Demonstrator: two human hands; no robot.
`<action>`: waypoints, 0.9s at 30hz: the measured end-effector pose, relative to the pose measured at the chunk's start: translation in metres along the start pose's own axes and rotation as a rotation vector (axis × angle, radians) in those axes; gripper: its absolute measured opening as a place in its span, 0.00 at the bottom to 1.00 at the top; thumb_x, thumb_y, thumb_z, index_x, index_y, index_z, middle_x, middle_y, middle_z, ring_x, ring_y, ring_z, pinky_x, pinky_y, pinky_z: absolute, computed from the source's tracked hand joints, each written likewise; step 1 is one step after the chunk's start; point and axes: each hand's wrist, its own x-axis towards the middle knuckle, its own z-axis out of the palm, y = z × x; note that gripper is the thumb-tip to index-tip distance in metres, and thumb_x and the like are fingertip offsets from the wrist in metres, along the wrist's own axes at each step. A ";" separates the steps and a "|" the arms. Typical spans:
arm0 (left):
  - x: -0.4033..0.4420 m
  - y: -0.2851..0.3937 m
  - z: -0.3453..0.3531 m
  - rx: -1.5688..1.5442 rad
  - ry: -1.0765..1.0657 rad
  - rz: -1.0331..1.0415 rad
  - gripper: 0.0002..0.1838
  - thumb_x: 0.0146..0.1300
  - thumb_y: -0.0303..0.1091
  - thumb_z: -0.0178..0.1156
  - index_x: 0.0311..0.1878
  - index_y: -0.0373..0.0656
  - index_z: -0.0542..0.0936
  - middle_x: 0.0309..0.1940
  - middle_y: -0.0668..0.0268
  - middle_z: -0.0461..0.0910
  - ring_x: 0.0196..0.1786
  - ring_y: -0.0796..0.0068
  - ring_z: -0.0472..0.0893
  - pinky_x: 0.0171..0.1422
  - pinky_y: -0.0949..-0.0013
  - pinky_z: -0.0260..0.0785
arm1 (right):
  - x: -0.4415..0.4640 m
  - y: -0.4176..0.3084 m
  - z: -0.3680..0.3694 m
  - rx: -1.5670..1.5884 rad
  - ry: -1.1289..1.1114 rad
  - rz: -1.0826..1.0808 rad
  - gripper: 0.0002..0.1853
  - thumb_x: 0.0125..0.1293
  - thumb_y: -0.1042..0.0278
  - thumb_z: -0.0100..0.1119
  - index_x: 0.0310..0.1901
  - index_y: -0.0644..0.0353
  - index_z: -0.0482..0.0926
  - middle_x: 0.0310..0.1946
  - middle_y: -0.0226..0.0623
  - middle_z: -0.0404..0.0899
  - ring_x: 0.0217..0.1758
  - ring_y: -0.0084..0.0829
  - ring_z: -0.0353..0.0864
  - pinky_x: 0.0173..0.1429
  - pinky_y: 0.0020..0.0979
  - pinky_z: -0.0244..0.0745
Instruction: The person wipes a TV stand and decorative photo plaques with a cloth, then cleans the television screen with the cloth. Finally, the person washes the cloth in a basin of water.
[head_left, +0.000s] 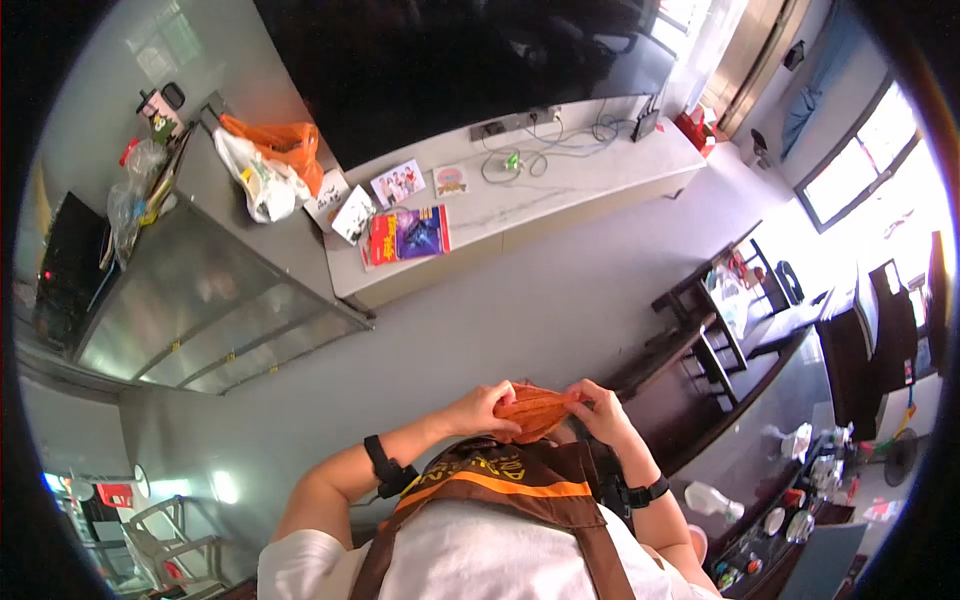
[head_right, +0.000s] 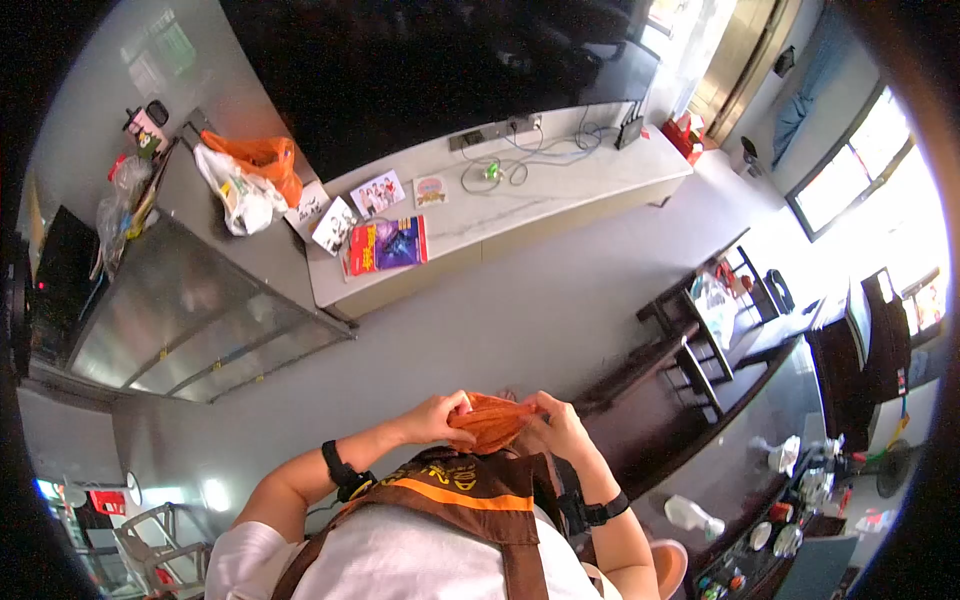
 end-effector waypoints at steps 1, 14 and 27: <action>0.003 -0.003 -0.009 -0.097 0.098 0.040 0.39 0.50 0.43 0.76 0.62 0.44 0.66 0.48 0.66 0.76 0.55 0.69 0.76 0.61 0.69 0.67 | 0.015 0.004 -0.004 -0.039 0.045 -0.016 0.08 0.65 0.72 0.60 0.44 0.61 0.77 0.35 0.44 0.82 0.43 0.37 0.84 0.49 0.35 0.76; 0.200 -0.145 -0.184 -0.761 0.353 -0.059 0.14 0.53 0.26 0.70 0.43 0.36 0.82 0.37 0.68 0.83 0.41 0.81 0.79 0.48 0.73 0.72 | 0.352 0.089 -0.158 -0.240 -0.491 0.134 0.13 0.55 0.67 0.71 0.38 0.62 0.78 0.31 0.36 0.82 0.36 0.29 0.80 0.42 0.32 0.75; 0.374 -0.281 -0.329 -0.066 0.801 -0.078 0.17 0.49 0.34 0.71 0.44 0.45 0.83 0.62 0.58 0.71 0.65 0.54 0.69 0.70 0.56 0.61 | 0.623 0.239 -0.141 -0.708 -0.337 -0.154 0.21 0.57 0.62 0.68 0.49 0.60 0.75 0.51 0.46 0.74 0.56 0.47 0.73 0.58 0.45 0.70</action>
